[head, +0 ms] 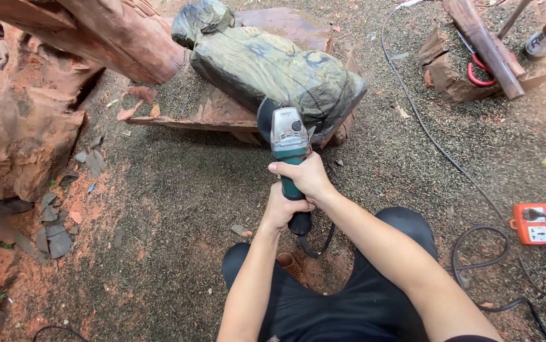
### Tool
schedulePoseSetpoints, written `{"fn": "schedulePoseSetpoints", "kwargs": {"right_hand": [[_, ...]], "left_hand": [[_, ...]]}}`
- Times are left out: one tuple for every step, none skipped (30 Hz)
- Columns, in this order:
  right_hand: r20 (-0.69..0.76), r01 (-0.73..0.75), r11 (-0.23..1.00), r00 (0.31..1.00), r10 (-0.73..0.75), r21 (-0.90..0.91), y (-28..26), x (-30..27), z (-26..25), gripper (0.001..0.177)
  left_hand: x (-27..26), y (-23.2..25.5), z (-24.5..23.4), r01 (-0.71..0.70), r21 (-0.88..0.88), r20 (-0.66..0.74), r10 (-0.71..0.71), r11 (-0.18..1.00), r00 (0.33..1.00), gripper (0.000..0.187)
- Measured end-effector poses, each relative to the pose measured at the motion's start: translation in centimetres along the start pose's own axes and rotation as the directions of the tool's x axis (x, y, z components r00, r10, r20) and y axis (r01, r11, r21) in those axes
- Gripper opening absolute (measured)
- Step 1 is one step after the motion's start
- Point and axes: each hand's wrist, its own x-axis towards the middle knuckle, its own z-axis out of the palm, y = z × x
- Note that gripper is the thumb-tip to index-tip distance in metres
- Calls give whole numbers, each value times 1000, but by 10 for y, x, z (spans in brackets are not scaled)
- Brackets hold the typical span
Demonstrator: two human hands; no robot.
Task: Using an angle grinder to shape and smooth a large piece of wood.
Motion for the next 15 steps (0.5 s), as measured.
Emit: {"fn": "schedulePoseSetpoints", "kwargs": {"right_hand": [[1,-1,1000,1000,1,2,0,0,0,44],[-3,3,1000,1000,-3,2,0,0,0,43],[-8,7,1000,1000,-7,2,0,0,0,42],[-7,7,1000,1000,-7,6,0,0,0,42],[-10,6,1000,1000,-5,3,-1,0,0,41],[-15,4,1000,1000,-4,1,-1,1,0,40],[-14,5,1000,1000,-5,4,-3,1,0,40],[-16,1,1000,1000,-1,-5,-5,1,-1,41],[-18,-4,1000,1000,3,-14,-7,1,-2,42],[-21,-3,1000,1000,2,-10,-9,1,-2,42],[-24,-2,1000,1000,2,1,-10,2,-3,43],[-25,-4,1000,1000,4,9,-10,1,-4,45],[-28,-5,1000,1000,5,11,-7,3,-6,45],[-40,2,1000,999,-2,18,-3,5,-8,45],[-51,9,1000,999,-8,25,0,7,-11,45]], "left_hand": [[-1,2,1,0,2,-1,0,1000,1000,38],[-2,5,3,3,7,-8,-3,1000,1000,39],[-3,8,4,6,12,-15,-6,1000,1000,40],[-2,8,3,6,16,-16,-6,1000,1000,40],[-2,7,3,8,18,-16,-8,1000,1000,40],[-1,7,2,10,19,-16,-10,1000,1000,40],[-1,9,4,10,23,-16,-10,1000,1000,40],[-1,11,5,15,25,-19,-15,1000,1000,40],[-1,13,7,21,27,-23,-20,999,1000,41],[0,12,7,22,31,-20,-21,999,1000,41],[2,10,7,26,27,-19,-25,999,999,42],[2,8,8,32,21,-20,-31,999,999,44],[3,8,9,34,23,-18,-34,999,999,44],[5,10,10,32,33,-10,-32,999,999,44],[7,11,11,30,43,-1,-30,999,1000,45]]}}
